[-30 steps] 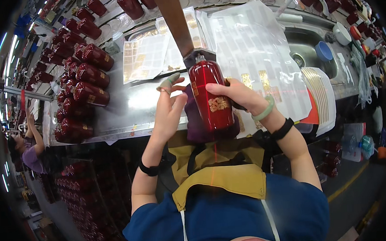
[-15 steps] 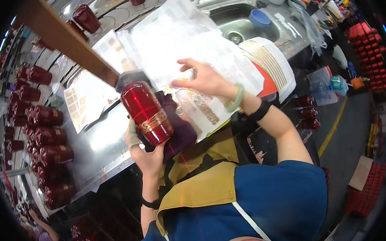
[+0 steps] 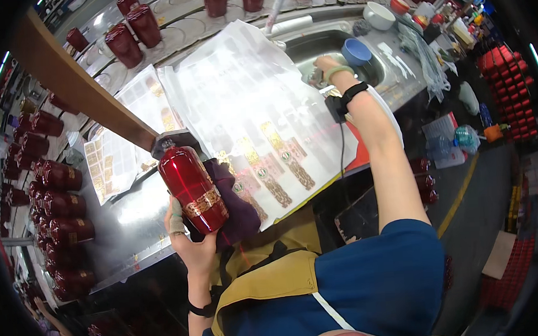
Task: Applying gold labels and decorative seals to red liquor bottles at a production workbench.
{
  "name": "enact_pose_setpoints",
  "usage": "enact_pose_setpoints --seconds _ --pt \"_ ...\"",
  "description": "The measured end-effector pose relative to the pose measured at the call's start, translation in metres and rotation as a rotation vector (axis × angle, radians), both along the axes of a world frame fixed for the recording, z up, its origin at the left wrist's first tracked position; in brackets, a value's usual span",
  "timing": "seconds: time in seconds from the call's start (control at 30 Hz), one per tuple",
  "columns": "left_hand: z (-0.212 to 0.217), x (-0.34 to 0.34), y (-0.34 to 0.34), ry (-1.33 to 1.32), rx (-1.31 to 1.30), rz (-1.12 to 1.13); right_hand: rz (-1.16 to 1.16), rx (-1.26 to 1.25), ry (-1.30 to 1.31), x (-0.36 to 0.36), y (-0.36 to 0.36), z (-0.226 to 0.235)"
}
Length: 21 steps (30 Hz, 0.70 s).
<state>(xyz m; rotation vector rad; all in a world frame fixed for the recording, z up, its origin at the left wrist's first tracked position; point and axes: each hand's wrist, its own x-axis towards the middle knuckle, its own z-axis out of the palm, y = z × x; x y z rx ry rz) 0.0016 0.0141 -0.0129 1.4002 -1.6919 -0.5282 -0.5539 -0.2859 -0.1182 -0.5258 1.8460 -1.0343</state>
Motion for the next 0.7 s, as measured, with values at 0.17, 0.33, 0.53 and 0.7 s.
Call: enact_pose_setpoints --seconds 0.17,0.33,0.53,0.7 --pt "0.001 0.001 0.001 -0.015 0.030 0.004 -0.158 -0.141 -0.495 0.008 0.011 -0.012" --pt "-0.002 0.004 0.000 -0.008 0.042 -0.029 0.145 -0.154 -0.777 -0.006 0.089 0.095" --pt "-0.007 0.004 -0.001 0.003 0.041 -0.013 0.530 -0.147 0.554 0.021 0.210 0.113" --pt "-0.006 0.006 -0.001 -0.015 0.015 -0.025 0.761 0.045 1.498 0.054 0.283 0.083"
